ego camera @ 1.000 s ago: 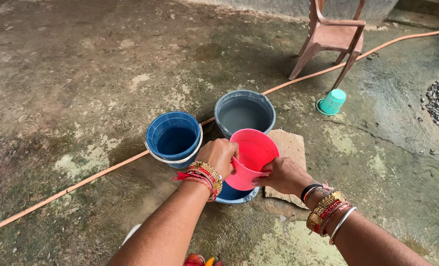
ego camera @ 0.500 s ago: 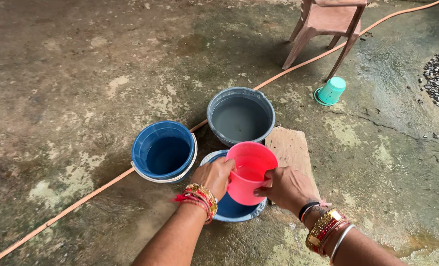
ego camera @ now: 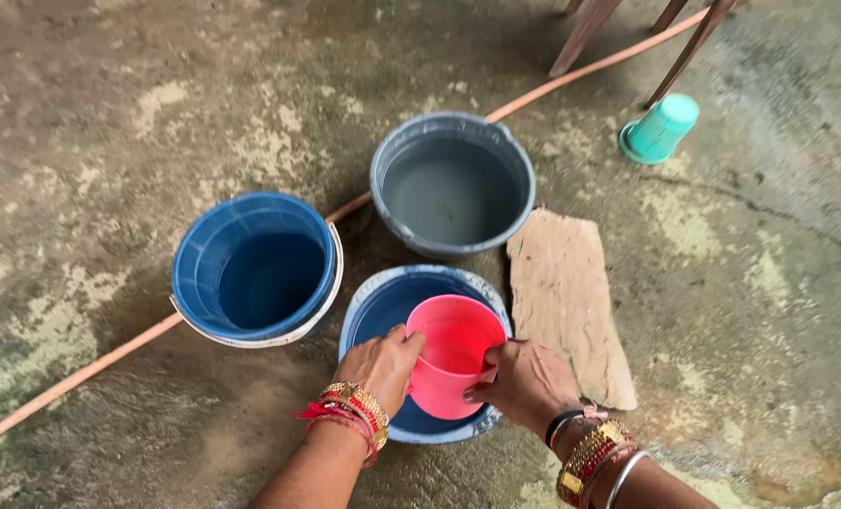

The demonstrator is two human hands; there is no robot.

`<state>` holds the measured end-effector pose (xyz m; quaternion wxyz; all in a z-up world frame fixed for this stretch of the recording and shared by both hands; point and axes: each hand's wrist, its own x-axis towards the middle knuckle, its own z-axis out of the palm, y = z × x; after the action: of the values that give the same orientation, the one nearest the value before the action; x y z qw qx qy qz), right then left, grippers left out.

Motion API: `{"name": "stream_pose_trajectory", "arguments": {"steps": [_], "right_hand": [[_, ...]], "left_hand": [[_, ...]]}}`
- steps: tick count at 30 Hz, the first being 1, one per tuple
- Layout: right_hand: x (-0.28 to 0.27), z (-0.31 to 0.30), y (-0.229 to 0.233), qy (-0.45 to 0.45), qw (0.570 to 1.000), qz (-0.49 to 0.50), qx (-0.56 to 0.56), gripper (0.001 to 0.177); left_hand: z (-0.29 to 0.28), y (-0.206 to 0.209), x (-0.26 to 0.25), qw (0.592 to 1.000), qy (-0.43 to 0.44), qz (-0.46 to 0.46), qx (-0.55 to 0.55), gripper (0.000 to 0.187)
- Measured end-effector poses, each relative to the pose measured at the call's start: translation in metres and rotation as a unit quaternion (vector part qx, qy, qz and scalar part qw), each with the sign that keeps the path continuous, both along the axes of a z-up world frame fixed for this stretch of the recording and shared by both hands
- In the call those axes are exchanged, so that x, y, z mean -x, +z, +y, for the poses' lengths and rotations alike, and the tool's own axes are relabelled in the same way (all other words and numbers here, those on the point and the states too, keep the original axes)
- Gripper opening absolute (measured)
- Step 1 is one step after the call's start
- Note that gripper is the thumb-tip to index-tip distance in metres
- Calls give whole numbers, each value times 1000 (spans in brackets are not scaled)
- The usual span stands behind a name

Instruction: The person scoops water from a bucket into a pink mug and pours it over plants in a garden area, walking back and forth to refill the mug.

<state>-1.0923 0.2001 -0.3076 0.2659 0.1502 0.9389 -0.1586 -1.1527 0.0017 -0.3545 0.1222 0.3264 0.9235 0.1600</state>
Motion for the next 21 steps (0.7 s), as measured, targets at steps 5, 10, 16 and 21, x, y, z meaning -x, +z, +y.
{"name": "stream_pose_trajectory", "arguments": {"steps": [5, 10, 16, 21], "right_hand": [[6, 1, -72, 14, 1000, 16, 4, 39], [11, -1, -133, 50, 998, 47, 10, 44], [21, -8, -187, 18, 1000, -19, 8, 55], [27, -8, -245, 40, 999, 12, -12, 69]], "left_hand": [[3, -66, -1, 998, 34, -54, 18, 31], [2, -124, 5, 993, 61, -92, 30, 39], [7, -191, 9, 987, 98, -127, 26, 45], [9, -227, 2, 961, 149, -231, 11, 48]]}}
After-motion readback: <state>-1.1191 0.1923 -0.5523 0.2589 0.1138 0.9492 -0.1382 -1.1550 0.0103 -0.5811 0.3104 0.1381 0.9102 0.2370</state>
